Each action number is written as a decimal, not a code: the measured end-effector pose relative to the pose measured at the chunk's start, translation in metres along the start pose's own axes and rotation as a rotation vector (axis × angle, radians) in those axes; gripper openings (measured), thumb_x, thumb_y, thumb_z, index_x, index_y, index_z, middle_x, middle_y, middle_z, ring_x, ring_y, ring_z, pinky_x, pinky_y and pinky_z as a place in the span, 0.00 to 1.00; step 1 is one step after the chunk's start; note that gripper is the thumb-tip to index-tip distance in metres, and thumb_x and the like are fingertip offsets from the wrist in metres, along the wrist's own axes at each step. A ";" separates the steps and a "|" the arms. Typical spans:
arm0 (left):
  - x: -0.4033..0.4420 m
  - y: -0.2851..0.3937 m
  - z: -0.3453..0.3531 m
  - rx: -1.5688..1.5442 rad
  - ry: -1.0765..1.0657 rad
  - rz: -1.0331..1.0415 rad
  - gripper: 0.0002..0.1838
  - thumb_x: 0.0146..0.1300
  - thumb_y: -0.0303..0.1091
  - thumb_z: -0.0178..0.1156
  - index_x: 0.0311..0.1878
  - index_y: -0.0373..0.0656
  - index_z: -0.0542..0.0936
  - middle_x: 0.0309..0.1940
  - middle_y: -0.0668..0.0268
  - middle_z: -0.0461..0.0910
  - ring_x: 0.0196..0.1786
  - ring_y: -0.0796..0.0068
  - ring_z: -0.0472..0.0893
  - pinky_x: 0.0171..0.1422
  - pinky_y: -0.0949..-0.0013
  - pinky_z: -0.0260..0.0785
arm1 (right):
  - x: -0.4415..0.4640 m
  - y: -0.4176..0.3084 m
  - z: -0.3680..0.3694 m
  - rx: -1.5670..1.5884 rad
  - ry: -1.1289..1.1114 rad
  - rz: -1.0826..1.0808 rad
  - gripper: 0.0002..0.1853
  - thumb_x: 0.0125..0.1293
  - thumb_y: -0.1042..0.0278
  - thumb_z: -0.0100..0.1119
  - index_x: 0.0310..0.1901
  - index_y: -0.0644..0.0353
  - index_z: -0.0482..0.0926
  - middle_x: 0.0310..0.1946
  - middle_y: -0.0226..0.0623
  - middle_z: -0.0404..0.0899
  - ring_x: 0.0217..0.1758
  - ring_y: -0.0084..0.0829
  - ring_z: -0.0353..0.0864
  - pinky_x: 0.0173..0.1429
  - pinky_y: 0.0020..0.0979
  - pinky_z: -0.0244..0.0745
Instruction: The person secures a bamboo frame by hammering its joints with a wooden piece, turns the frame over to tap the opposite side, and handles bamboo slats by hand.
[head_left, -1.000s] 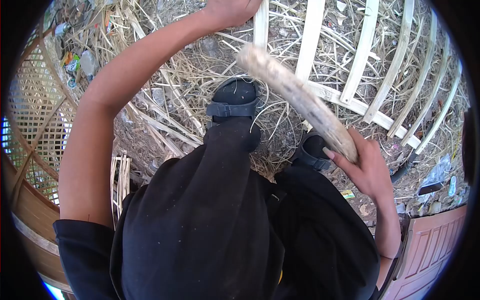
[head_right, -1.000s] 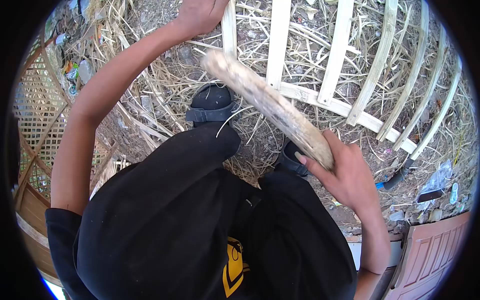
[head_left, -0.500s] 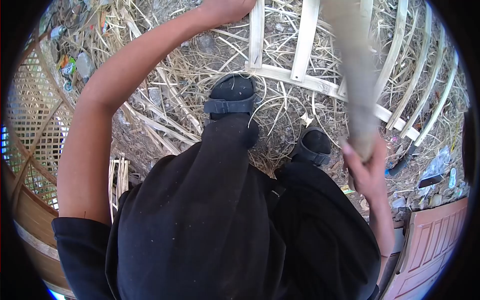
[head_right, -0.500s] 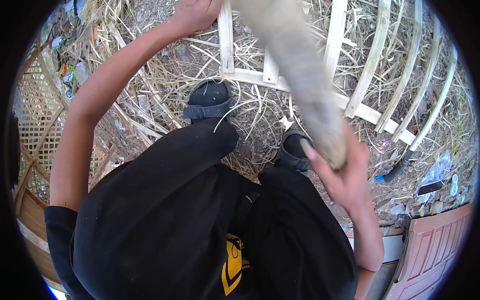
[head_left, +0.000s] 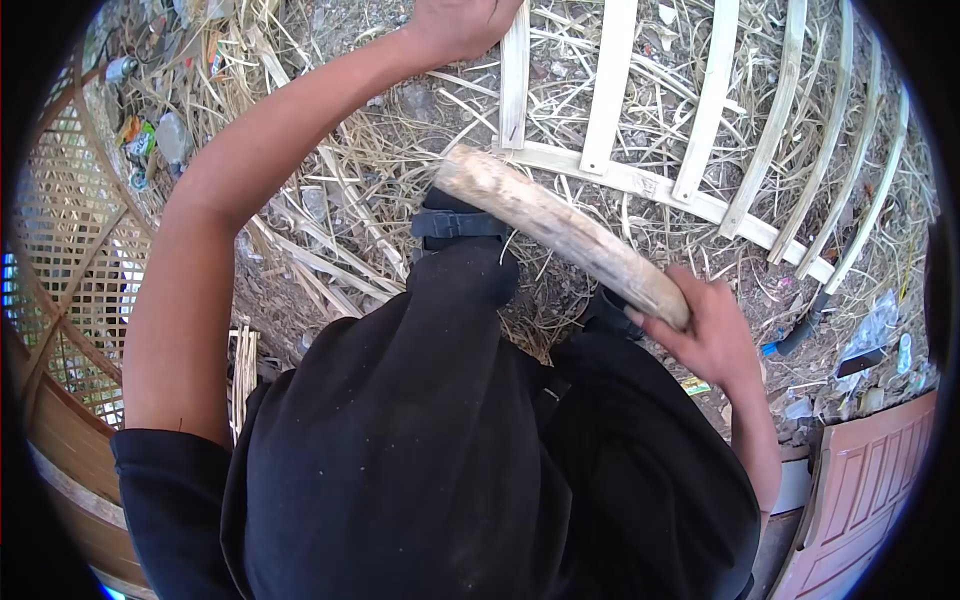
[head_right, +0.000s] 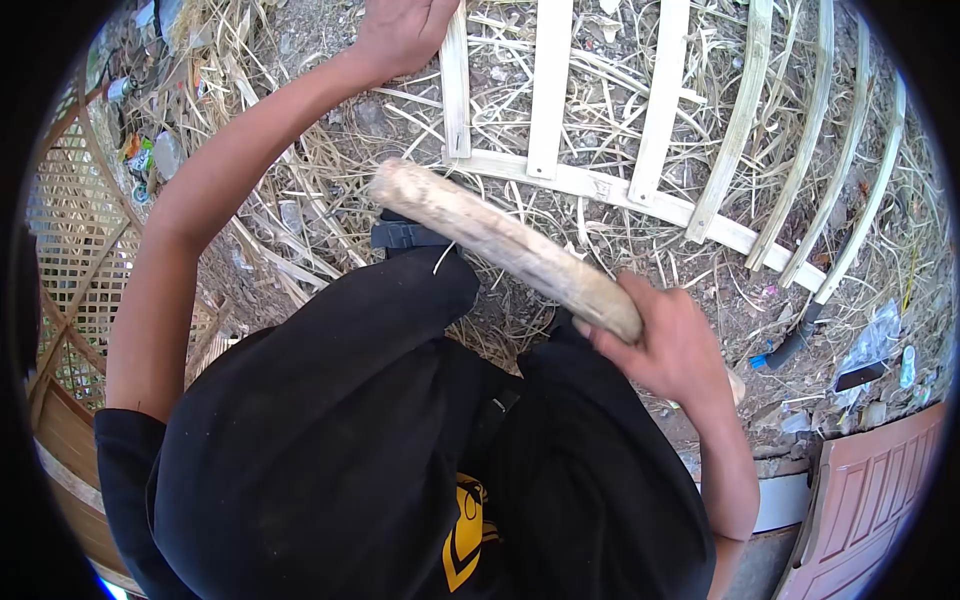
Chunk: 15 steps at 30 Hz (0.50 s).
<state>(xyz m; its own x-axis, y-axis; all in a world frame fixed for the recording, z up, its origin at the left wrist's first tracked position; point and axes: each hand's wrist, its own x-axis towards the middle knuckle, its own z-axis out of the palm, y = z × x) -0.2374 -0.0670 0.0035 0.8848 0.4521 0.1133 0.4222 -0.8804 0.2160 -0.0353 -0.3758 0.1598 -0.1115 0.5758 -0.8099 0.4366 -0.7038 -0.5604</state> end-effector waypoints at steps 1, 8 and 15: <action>-0.001 0.000 0.001 -0.005 -0.008 -0.003 0.34 0.73 0.39 0.45 0.81 0.44 0.59 0.82 0.60 0.56 0.83 0.46 0.51 0.79 0.41 0.37 | -0.004 -0.003 -0.003 -0.034 -0.036 -0.124 0.18 0.65 0.58 0.70 0.46 0.64 0.80 0.18 0.50 0.79 0.26 0.52 0.85 0.34 0.43 0.78; -0.002 0.000 0.002 -0.008 -0.011 -0.013 0.32 0.75 0.38 0.44 0.81 0.46 0.59 0.82 0.61 0.57 0.83 0.46 0.50 0.78 0.41 0.38 | -0.004 -0.014 0.004 0.403 0.271 0.021 0.21 0.64 0.59 0.70 0.52 0.65 0.80 0.27 0.51 0.84 0.31 0.38 0.88 0.40 0.36 0.80; -0.001 -0.002 -0.002 -0.017 -0.079 -0.020 0.33 0.74 0.38 0.45 0.82 0.46 0.58 0.82 0.62 0.55 0.83 0.46 0.50 0.78 0.36 0.40 | -0.008 -0.032 -0.007 0.074 0.019 0.010 0.19 0.63 0.58 0.69 0.47 0.65 0.79 0.29 0.57 0.84 0.38 0.57 0.88 0.43 0.46 0.82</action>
<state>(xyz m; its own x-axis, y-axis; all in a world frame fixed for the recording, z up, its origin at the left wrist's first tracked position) -0.2393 -0.0652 0.0046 0.8893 0.4562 0.0324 0.4370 -0.8686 0.2335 -0.0420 -0.3554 0.1856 -0.0903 0.5759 -0.8126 0.3704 -0.7379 -0.5641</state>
